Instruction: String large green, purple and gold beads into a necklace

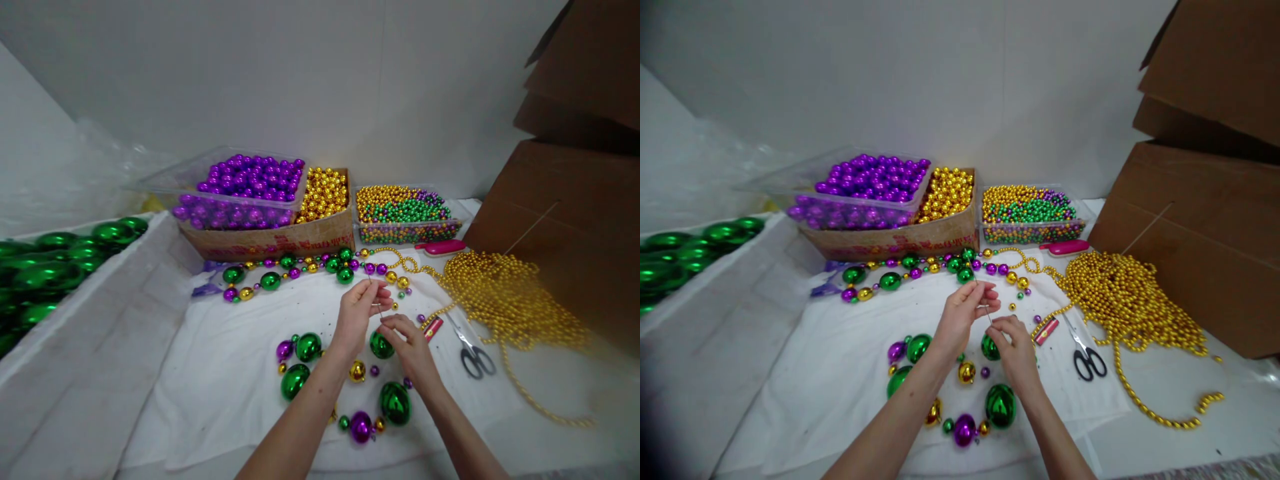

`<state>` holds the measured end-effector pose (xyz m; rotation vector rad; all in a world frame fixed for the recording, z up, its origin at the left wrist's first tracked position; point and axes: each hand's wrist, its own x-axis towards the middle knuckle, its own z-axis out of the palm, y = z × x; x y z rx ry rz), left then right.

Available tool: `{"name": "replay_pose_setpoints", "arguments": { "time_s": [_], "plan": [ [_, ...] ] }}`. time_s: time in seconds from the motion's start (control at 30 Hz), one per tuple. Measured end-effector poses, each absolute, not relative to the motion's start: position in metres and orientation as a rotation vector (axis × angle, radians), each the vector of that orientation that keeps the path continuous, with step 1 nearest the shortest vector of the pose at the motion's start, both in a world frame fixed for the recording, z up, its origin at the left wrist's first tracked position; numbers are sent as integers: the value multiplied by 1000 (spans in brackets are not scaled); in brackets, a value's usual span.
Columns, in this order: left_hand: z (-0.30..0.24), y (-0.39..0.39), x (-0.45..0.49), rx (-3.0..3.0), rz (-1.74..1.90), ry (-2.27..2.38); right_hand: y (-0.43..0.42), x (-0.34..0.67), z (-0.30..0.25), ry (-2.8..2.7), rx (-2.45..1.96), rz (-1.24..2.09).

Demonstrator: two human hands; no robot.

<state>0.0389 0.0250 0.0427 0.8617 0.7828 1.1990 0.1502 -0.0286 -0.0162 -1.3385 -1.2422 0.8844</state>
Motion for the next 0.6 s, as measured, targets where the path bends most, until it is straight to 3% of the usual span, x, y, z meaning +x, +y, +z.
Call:
{"name": "replay_pose_setpoints", "arguments": {
  "time_s": [0.33, 0.6],
  "plan": [
    [48, 12, 17, 676, 1210, 635, -26, 150, 8, -905, -1276, 944],
    [16, -16, -28, 1182, 1060, 1070, -33, 188, 56, -1080, -1273, 882]
  ]
}}
